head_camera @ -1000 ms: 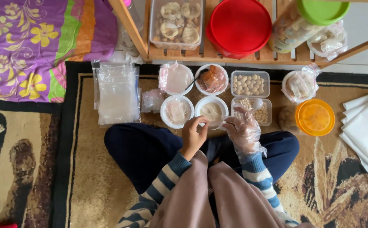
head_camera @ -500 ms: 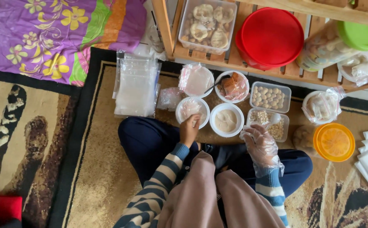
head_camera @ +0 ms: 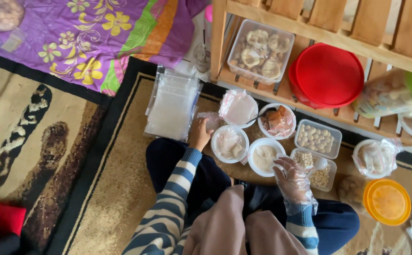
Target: Packaging small food items into long plastic sleeves while sitting on the floor
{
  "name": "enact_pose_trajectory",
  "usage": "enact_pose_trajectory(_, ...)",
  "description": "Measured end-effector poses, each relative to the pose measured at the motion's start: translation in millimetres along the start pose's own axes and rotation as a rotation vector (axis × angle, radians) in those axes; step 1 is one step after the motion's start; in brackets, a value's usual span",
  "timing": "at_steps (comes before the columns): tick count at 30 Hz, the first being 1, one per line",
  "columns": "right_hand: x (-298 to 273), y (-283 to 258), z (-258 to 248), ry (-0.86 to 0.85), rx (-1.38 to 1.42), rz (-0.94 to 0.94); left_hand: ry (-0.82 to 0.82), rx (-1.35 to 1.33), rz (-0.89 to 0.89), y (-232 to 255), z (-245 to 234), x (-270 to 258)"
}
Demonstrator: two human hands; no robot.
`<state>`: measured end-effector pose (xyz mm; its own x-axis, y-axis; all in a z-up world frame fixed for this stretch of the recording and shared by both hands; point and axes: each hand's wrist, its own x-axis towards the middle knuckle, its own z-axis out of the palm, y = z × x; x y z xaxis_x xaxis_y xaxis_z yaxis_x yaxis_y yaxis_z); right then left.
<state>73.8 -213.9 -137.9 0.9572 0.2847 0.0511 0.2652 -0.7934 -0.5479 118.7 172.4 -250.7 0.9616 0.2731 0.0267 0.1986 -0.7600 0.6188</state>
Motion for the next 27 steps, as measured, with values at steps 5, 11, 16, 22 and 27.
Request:
enact_pose_trajectory(5, 19.5, -28.6, -10.1, -0.098, -0.043, -0.001, -0.018, 0.101, -0.201, -15.7, 9.0, 35.1)
enact_pose_trajectory(11, 29.8, -36.1, -9.6, -0.232, 0.004, 0.18, 0.127, 0.181, -0.251, -12.1, 29.7, 42.9)
enact_pose_trajectory(16, 27.6, -20.0, -5.7, -0.251, -0.033, 0.151, 0.343, 0.12, -0.125, 1.5, 23.9, 37.6)
enact_pose_trajectory(22, 17.1, 8.6, 9.8, -0.033, -0.151, -0.011, 0.278, -0.034, -0.192, 4.5, 2.7, 35.8)
enact_pose_trajectory(27, 10.0, 6.2, -5.6, -0.145, -0.117, 0.01, -0.038, 0.095, -0.222, -23.5, 11.3, 58.6)
